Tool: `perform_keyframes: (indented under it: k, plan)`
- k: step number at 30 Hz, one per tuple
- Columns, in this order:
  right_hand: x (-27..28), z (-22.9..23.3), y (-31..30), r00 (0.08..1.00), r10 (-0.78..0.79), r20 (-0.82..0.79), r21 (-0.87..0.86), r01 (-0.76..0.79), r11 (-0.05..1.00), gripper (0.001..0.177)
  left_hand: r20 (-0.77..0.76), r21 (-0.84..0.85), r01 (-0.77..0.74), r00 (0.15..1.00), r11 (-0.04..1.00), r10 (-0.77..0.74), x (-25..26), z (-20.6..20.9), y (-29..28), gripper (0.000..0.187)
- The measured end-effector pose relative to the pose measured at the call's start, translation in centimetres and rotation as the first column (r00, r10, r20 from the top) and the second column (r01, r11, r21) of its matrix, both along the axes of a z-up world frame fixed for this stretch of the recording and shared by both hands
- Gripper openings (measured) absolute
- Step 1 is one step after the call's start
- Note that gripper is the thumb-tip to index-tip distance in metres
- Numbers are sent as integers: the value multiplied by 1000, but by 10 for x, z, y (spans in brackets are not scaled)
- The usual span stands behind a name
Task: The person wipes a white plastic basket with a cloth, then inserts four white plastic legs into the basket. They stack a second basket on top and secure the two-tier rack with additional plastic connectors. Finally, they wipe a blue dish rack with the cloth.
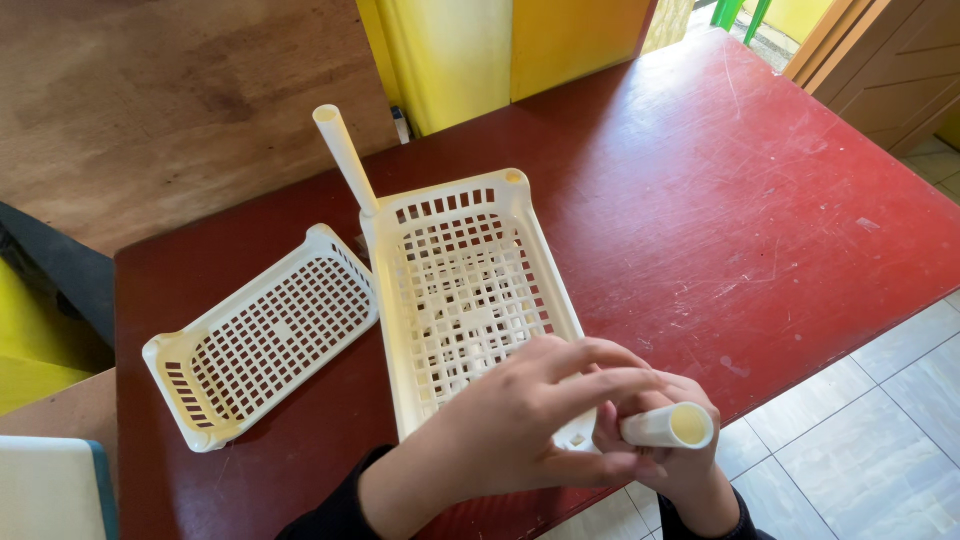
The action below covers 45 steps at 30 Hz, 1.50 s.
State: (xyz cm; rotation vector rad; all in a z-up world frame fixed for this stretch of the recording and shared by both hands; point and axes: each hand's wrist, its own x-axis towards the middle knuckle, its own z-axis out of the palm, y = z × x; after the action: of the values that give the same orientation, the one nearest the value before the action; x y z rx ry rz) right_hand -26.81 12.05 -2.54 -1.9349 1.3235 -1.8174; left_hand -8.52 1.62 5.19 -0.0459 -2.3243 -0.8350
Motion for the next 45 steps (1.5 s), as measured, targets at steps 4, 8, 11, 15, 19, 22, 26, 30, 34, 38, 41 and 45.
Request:
perform_keyframes:
  k: [4, 8, 11, 15, 19, 22, 26, 30, 34, 38, 41, 45]
  plan:
    - [1, -11, 5, 983, -173, -68, 15, 174, 985, 16, 58, 234, 57, 996, 971, -72, -12, 5, 11, 40]
    - [-4, -13, 8, 955, -235, -182, -15, 236, 972, 19, 40, 195, 39, 998, 980, -48, -11, 0, 13, 40]
    - [-8, -13, 11, 954, -233, -189, -8, 236, 972, 32, -143, -153, -121, 985, 981, 99, -11, -4, 24, 43]
    - [-8, -19, 13, 952, -247, -181, -25, 247, 969, 31, -117, 9, -172, 978, 985, 172, -20, -6, 35, 35]
    - [-17, -22, 23, 924, -277, -262, 32, 295, 955, 37, -123, 33, -173, 977, 984, 176, -22, -5, 34, 30]
    - [-30, -21, 41, 998, -52, -43, 254, 61, 965, 41, -135, 75, -162, 976, 984, 171, -20, -7, 28, 30]
    - [-29, -36, 50, 997, -79, -20, 350, 81, 933, 29, -137, 142, -106, 983, 984, 126, -14, -12, 26, 32]
    - [-24, -57, 48, 997, -58, -58, 332, 74, 941, 25, -127, 178, -76, 987, 981, 100, -9, -17, 23, 37]
    - [-9, -68, 40, 934, -12, 357, 460, -165, 873, 21, -92, 267, -7, 995, 964, 33, -2, -26, 21, 36]
    - [5, -46, 26, 999, 17, 41, 331, -30, 943, 26, -67, 184, -15, 997, 983, 27, 8, -38, 5, 27]
    - [17, -22, 14, 995, 100, -3, 274, -95, 957, 22, -83, -294, -345, 938, 891, 336, 20, -49, -28, 41]
    - [29, 3, 4, 996, 88, 10, 292, -87, 952, 16, -145, -365, -475, 879, 801, 455, 29, -71, -46, 23]
